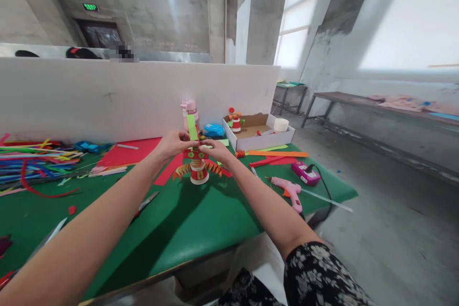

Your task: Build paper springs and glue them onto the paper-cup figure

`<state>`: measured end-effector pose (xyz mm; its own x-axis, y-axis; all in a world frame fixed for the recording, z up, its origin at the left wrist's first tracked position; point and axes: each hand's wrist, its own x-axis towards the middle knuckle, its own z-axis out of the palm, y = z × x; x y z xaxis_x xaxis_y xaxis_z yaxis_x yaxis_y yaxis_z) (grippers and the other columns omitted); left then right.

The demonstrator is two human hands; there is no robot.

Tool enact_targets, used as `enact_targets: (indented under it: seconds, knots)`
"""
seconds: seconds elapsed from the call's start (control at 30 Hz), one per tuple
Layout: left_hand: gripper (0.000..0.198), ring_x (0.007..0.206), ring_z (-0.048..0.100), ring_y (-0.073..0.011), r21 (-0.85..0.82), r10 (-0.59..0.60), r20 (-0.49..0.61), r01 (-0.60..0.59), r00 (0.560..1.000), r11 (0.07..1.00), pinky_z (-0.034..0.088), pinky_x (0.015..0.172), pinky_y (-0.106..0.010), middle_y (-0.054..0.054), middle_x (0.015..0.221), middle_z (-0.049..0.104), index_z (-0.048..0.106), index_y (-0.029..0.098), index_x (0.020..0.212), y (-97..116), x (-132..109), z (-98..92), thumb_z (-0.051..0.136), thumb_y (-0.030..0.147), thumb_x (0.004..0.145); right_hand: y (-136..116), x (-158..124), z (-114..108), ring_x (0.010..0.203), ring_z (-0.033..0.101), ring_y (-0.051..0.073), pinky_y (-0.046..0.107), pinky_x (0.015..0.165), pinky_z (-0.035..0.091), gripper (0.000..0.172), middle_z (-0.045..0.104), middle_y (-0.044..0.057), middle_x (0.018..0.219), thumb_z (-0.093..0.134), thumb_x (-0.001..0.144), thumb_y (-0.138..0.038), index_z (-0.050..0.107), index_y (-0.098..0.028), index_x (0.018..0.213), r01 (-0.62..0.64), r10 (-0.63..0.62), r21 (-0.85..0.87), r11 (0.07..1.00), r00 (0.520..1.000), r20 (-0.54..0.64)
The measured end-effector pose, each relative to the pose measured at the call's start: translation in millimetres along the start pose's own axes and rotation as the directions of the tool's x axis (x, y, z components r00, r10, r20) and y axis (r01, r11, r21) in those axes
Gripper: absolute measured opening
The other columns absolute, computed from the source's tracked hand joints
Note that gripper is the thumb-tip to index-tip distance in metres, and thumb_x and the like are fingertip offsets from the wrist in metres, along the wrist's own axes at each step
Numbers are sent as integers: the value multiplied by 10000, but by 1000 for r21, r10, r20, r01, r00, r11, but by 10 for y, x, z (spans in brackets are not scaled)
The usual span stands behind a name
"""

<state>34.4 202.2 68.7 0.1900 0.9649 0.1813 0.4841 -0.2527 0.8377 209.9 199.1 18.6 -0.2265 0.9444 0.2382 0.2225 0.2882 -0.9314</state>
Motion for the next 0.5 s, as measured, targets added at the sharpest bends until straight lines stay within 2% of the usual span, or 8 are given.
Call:
enact_targets:
  seconds: [0.23, 0.5]
  knots:
    - [426, 604, 577, -186, -4, 6, -7, -6, 1000, 1000, 382, 538, -273, -30, 610, 656, 659, 182, 640, -102, 55, 25, 814, 536, 462, -33, 9, 36, 1041, 649, 219, 358, 943, 490, 167, 735, 54, 1023, 688, 791, -190, 740, -172, 948, -1, 0, -64, 998, 1000, -4]
    - [457, 546, 538, -150, -13, -11, -7, 11, 1000, 1000, 363, 502, -249, -6, 584, 623, 660, 165, 665, -115, 35, 66, 808, 553, 475, -28, -10, 70, 1022, 659, 231, 375, 934, 495, 193, 744, 43, 985, 703, 768, -181, 735, -173, 958, 39, -41, -138, 990, 999, -11]
